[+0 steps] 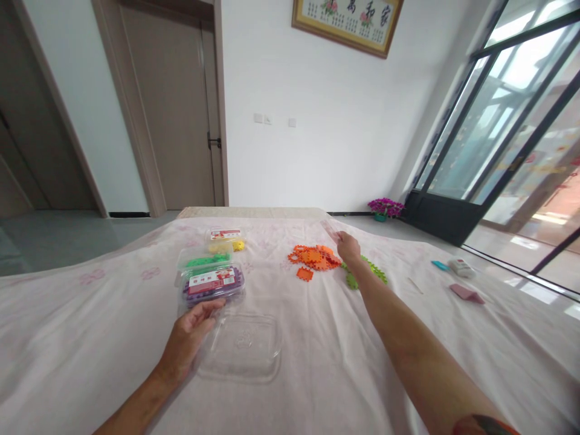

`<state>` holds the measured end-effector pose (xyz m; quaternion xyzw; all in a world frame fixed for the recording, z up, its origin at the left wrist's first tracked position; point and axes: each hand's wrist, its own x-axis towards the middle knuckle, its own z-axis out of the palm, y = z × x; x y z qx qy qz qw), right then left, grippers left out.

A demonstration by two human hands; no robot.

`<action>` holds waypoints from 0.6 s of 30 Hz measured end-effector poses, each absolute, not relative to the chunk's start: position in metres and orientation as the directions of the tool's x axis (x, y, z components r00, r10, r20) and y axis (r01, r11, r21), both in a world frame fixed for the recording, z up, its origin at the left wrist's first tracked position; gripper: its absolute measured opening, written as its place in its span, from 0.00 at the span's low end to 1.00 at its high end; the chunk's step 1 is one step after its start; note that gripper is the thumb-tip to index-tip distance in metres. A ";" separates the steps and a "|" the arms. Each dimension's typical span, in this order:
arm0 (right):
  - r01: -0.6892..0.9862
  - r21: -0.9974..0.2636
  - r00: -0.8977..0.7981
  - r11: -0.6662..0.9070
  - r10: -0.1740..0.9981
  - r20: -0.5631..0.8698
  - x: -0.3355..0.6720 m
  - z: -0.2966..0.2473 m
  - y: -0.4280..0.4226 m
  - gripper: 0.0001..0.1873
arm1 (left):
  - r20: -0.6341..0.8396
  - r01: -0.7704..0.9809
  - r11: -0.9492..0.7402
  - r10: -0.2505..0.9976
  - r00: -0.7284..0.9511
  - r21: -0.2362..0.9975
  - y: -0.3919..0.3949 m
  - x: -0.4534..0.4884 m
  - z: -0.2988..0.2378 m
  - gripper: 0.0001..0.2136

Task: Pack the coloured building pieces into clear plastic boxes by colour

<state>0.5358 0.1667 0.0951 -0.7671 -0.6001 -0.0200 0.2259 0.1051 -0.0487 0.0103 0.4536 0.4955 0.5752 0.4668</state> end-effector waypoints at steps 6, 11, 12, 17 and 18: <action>0.950 -0.235 0.257 -0.207 0.944 0.208 0.558 0.071 0.189 0.30 | 0.078 -0.043 -0.088 0.976 -0.205 0.995 -0.048 0.104 0.006 0.15; 0.981 -0.144 0.145 -0.128 0.982 0.119 0.553 0.065 0.213 0.29 | 0.054 -0.024 -0.060 0.979 -0.196 0.998 -0.047 0.105 0.009 0.14; 0.987 -0.126 0.117 -0.104 0.988 0.098 0.552 0.066 0.216 0.28 | 0.054 -0.022 -0.059 0.979 -0.195 0.998 -0.047 0.106 0.010 0.14; 0.998 -0.050 -0.033 0.033 0.999 0.008 0.543 0.071 0.218 0.24 | 0.053 0.004 -0.053 0.979 -0.198 0.999 -0.048 0.107 0.015 0.14; 0.997 -0.038 -0.064 0.064 0.998 -0.005 0.541 0.072 0.215 0.24 | 0.055 0.010 -0.054 0.979 -0.197 0.998 -0.048 0.107 0.015 0.14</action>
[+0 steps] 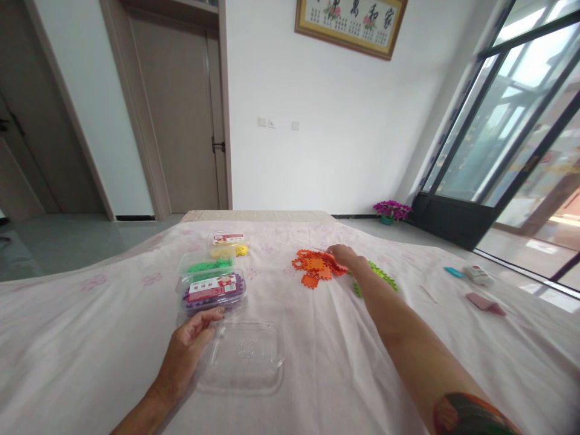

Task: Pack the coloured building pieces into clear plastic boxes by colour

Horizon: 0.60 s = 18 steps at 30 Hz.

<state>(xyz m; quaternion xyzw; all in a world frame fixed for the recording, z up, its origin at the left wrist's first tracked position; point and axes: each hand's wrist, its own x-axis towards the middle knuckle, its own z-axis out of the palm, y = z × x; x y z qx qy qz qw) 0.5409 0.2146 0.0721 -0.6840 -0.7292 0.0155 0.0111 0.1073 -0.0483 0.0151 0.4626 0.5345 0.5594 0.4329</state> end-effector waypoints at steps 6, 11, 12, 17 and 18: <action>0.971 -0.001 -0.240 0.240 0.970 -0.049 0.528 0.082 0.179 0.22 | 0.069 0.014 -0.067 0.976 -0.205 0.998 -0.049 0.107 0.015 0.14; 0.924 -0.031 -0.383 0.382 0.919 -0.089 0.518 0.091 0.131 0.25 | 0.076 0.006 -0.076 0.975 -0.210 0.997 -0.050 0.108 0.016 0.14; 0.909 -0.052 -0.416 0.412 0.905 -0.092 0.516 0.093 0.122 0.26 | 0.080 0.006 -0.080 0.974 -0.210 0.997 -0.050 0.108 0.017 0.14; 0.899 -0.101 -0.429 0.426 0.903 -0.007 0.510 0.113 0.105 0.28 | 0.088 0.011 -0.088 0.973 -0.213 0.996 -0.051 0.107 0.016 0.14; 0.907 -0.101 -0.408 0.408 0.913 0.020 0.511 0.117 0.109 0.26 | 0.091 0.013 -0.091 0.973 -0.210 0.996 -0.051 0.106 0.015 0.14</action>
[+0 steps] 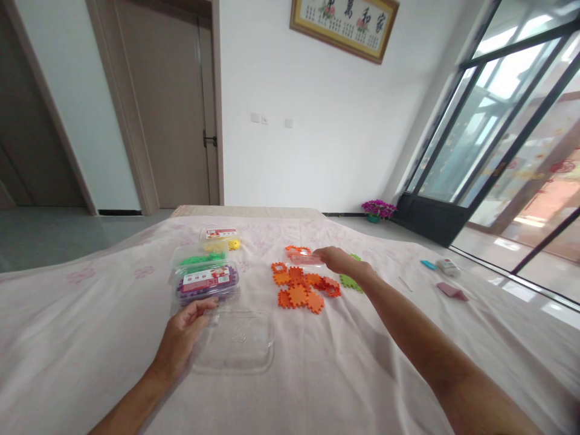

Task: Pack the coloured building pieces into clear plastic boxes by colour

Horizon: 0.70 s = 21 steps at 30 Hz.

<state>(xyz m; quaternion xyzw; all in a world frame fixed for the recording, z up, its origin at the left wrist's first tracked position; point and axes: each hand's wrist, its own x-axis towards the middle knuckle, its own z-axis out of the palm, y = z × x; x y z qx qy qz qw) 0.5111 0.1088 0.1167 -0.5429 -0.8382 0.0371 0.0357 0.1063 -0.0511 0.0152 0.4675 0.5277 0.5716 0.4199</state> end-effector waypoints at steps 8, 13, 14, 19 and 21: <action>0.995 -0.102 -0.006 0.021 0.989 0.150 0.522 0.093 0.170 0.29 | 0.077 0.003 -0.078 0.979 -0.189 0.997 -0.049 0.106 0.015 0.14; 0.998 -0.070 0.003 0.004 0.996 0.091 0.512 0.073 0.191 0.30 | 0.070 -0.003 -0.072 0.979 -0.191 0.997 -0.048 0.107 0.014 0.12; 0.998 -0.064 -0.020 0.025 0.997 0.074 0.509 0.072 0.194 0.30 | 0.072 -0.005 -0.074 0.979 -0.191 0.997 -0.048 0.107 0.014 0.12; 0.980 -0.038 -0.198 0.197 0.980 -0.015 0.498 0.080 0.196 0.24 | 0.075 0.002 -0.076 0.978 -0.193 0.997 -0.047 0.106 0.013 0.12; 0.965 -0.033 -0.262 0.261 0.964 -0.038 0.497 0.087 0.188 0.22 | 0.077 -0.001 -0.079 0.979 -0.190 0.997 -0.047 0.106 0.013 0.12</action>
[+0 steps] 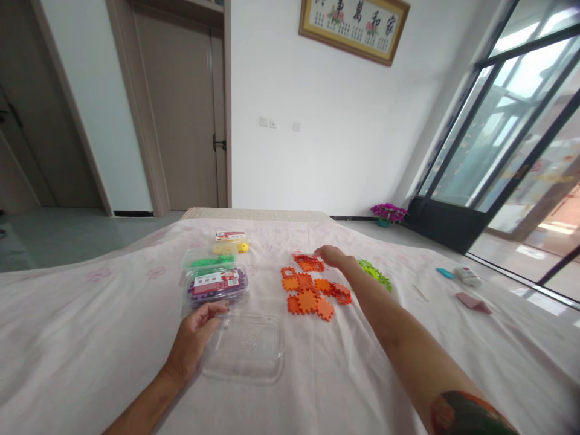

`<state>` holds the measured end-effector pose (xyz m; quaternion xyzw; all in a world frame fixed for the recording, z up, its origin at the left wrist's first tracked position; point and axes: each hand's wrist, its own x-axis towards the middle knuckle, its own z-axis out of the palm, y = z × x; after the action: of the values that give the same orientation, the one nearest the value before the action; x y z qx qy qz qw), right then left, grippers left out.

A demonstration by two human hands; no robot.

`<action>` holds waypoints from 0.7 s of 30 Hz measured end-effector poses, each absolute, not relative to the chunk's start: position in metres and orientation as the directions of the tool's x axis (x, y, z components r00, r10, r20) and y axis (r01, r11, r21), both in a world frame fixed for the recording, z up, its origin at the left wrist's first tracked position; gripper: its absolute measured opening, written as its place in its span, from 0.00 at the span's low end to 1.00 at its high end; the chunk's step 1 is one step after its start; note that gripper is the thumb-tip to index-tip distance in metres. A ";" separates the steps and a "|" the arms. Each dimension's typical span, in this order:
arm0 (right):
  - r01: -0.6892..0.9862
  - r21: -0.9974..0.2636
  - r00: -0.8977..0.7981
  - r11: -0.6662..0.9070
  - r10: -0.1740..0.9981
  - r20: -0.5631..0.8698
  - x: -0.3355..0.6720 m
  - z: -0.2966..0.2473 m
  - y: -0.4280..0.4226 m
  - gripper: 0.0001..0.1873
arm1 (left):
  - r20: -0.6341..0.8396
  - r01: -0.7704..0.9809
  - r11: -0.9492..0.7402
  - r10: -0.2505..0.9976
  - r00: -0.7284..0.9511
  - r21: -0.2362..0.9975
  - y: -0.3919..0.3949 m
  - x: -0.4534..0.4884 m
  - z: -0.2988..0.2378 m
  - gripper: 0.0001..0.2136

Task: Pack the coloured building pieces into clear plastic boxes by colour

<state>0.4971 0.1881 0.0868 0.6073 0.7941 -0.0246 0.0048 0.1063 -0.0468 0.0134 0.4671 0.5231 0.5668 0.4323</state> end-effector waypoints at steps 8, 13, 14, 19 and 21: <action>0.902 -0.066 -0.432 0.427 0.896 -0.099 0.495 0.110 0.127 0.22 | 0.103 -0.019 -0.109 0.976 -0.192 0.994 -0.047 0.107 0.012 0.12; 0.864 -0.159 -0.496 0.478 0.861 -0.109 0.502 0.115 0.096 0.20 | 0.101 -0.011 -0.106 0.973 -0.207 0.994 -0.051 0.109 0.018 0.11; 0.862 -0.192 -0.492 0.469 0.866 -0.092 0.504 0.115 0.093 0.19 | 0.103 -0.010 -0.107 0.972 -0.209 0.994 -0.052 0.109 0.019 0.11; 0.823 -0.443 -0.291 0.355 0.934 0.208 0.500 0.107 0.082 0.16 | 0.140 -0.045 -0.150 0.975 -0.174 0.988 -0.055 0.110 0.020 0.13; 0.686 -0.676 -0.125 0.268 0.959 0.254 0.489 0.101 0.076 0.18 | 0.179 -0.076 -0.191 0.974 -0.138 0.979 -0.057 0.110 0.018 0.16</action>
<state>0.4892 0.0762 0.1006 0.5696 0.7220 -0.2033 -0.3361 0.1102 -0.0568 0.0182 0.4879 0.4603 0.5978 0.4390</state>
